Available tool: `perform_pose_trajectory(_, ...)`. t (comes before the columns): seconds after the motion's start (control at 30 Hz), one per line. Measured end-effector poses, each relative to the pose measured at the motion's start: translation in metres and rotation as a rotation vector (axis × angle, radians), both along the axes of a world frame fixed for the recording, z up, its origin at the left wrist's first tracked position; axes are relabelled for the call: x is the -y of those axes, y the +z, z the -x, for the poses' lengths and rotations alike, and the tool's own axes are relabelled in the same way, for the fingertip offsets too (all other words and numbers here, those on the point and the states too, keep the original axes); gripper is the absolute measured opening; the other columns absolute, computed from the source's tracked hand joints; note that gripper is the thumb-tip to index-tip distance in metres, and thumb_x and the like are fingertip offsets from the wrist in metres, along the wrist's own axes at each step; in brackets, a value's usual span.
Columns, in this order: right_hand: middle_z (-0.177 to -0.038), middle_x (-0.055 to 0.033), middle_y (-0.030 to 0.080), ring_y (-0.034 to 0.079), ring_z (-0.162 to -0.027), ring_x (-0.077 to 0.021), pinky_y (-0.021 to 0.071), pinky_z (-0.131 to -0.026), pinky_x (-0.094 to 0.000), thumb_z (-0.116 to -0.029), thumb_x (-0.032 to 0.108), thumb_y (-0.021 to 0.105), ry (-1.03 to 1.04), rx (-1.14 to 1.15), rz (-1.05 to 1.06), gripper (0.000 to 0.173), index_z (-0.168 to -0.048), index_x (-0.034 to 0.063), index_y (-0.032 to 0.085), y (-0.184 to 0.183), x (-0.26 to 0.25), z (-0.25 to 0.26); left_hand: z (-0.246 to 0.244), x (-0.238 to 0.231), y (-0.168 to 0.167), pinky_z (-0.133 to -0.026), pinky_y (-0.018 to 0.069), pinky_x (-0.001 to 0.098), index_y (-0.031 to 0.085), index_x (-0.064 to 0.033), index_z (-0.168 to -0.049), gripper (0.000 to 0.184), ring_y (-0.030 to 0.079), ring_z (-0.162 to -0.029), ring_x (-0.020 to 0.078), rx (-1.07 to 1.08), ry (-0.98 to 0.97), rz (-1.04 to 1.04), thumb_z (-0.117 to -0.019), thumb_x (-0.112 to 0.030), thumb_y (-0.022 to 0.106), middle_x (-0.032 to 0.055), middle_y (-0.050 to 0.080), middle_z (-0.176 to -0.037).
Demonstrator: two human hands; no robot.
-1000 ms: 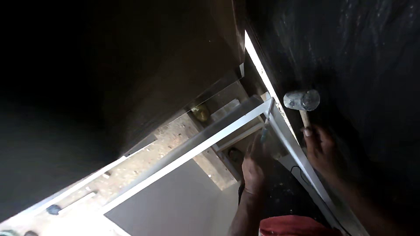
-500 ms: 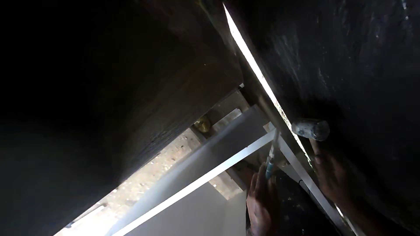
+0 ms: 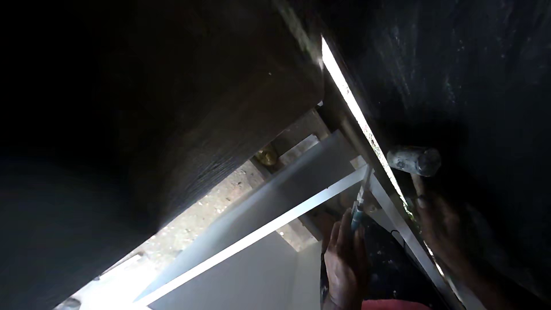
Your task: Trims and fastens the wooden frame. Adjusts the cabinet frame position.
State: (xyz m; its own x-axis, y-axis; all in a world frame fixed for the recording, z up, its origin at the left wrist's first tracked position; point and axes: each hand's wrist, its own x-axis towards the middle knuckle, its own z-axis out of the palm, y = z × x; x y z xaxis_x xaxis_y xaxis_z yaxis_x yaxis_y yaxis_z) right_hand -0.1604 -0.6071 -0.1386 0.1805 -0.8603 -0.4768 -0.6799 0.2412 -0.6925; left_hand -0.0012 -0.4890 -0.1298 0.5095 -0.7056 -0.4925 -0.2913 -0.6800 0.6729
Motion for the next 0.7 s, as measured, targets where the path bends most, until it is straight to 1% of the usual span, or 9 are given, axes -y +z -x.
perform_pose_trajectory(0.07, -0.083, -0.0039, 0.064, 0.057, -0.068, 0.0032, 0.0522, -0.065, -0.0159, -0.1084, 0.031, 0.049, 0.017, -0.015, 0.003, 0.044, -0.116, -0.0102, 0.064, 0.005, 0.0, -0.001, 0.0, -0.001, 0.001, -0.069, 0.059, 0.0266, 0.064, -0.0055, -0.137, 0.041, 0.068, -0.079, 0.0086, -0.013, -0.009, -0.005, -0.104, -0.028, 0.053, 0.0078, 0.071, -0.107)
perform_pose_trajectory(0.17, -0.084, -0.0005, 0.061, 0.055, -0.068, 0.0048, 0.0515, -0.064, -0.0149, -0.109, 0.027, 0.048, 0.03, 0.045, 0.026, 0.04, -0.119, -0.0095, 0.061, 0.004, -0.002, 0.003, 0.0, -0.001, 0.0, -0.069, 0.0596, 0.0282, 0.065, -0.004, -0.135, 0.039, 0.068, -0.077, 0.0103, -0.002, -0.02, 0.009, -0.1044, -0.026, 0.053, 0.0097, 0.072, -0.108)
perform_pose_trajectory(0.27, -0.08, 0.001, 0.059, 0.052, -0.061, 0.0018, 0.05, -0.056, -0.0183, -0.1089, 0.028, 0.049, 0.026, 0.077, 0.039, 0.04, -0.122, -0.0067, 0.061, 0.002, -0.008, 0.01, 0.0, 0.0, 0.001, -0.07, 0.0608, 0.0352, 0.066, -0.0052, -0.134, 0.039, 0.07, -0.079, 0.0147, -0.024, -0.014, -0.024, -0.1046, -0.027, 0.054, 0.0106, 0.072, -0.11)
perform_pose_trajectory(0.33, -0.077, 0.0024, 0.056, 0.051, -0.058, 0.0006, 0.0491, -0.053, -0.0197, -0.1087, 0.033, 0.049, 0.034, 0.044, 0.047, 0.04, -0.121, -0.0031, 0.061, 0.002, -0.013, 0.015, 0.0, -0.003, -0.001, -0.068, 0.0598, 0.0378, 0.066, -0.0103, -0.136, 0.037, 0.069, -0.077, 0.0159, -0.032, -0.011, -0.047, -0.1047, -0.027, 0.055, 0.009, 0.072, -0.107)
perform_pose_trajectory(0.37, -0.075, 0.0022, 0.055, 0.05, -0.056, -0.0011, 0.0488, -0.052, -0.0216, -0.1085, 0.036, 0.048, 0.045, 0.016, 0.05, 0.041, -0.12, -0.0017, 0.061, 0.003, -0.015, 0.017, 0.0, -0.004, -0.002, -0.069, 0.06, 0.0397, 0.064, -0.0134, -0.139, 0.038, 0.069, -0.079, 0.0172, -0.027, -0.023, -0.062, -0.1048, -0.026, 0.055, 0.0084, 0.072, -0.108)
perform_pose_trajectory(0.43, -0.075, -0.0015, 0.055, 0.051, -0.055, -0.0068, 0.0491, -0.051, -0.0269, -0.1091, 0.038, 0.046, 0.077, -0.031, 0.043, 0.044, -0.122, -0.0011, 0.061, 0.007, -0.019, 0.022, -0.002, -0.007, -0.002, -0.075, 0.0606, 0.0438, 0.059, -0.0168, -0.145, 0.04, 0.071, -0.089, 0.0201, -0.039, -0.051, -0.09, -0.1061, -0.027, 0.054, 0.008, 0.071, -0.117)
perform_pose_trajectory(0.5, -0.076, -0.0021, 0.055, 0.051, -0.055, -0.0087, 0.0486, -0.049, -0.0283, -0.1097, 0.038, 0.044, 0.085, -0.061, 0.037, 0.043, -0.124, 0.0015, 0.06, 0.011, -0.023, 0.026, -0.005, -0.004, -0.001, -0.073, 0.0599, 0.0457, 0.058, -0.0165, -0.145, 0.041, 0.069, -0.088, 0.0216, -0.051, -0.055, -0.084, -0.1073, -0.032, 0.052, 0.0088, 0.069, -0.119)
perform_pose_trajectory(0.57, -0.076, -0.0028, 0.056, 0.051, -0.054, -0.01, 0.048, -0.048, -0.0296, -0.11, 0.039, 0.043, 0.093, -0.085, 0.037, 0.042, -0.125, 0.0035, 0.06, 0.015, -0.028, 0.029, -0.006, 0.001, 0.003, -0.066, 0.059, 0.0475, 0.058, -0.0134, -0.144, 0.042, 0.069, -0.081, 0.0242, -0.057, -0.051, -0.06, -0.1083, -0.033, 0.05, 0.0116, 0.069, -0.113)
perform_pose_trajectory(0.7, -0.075, -0.004, 0.055, 0.052, -0.053, -0.0129, 0.0484, -0.046, -0.0328, -0.1109, 0.037, 0.042, 0.132, -0.084, 0.067, 0.041, -0.123, 0.0032, 0.061, 0.02, -0.036, 0.03, -0.006, 0.001, -0.002, -0.067, 0.059, 0.0462, 0.062, -0.0126, -0.139, 0.04, 0.069, -0.081, 0.0233, -0.032, -0.037, -0.004, -0.1084, -0.035, 0.049, 0.0108, 0.07, -0.108)
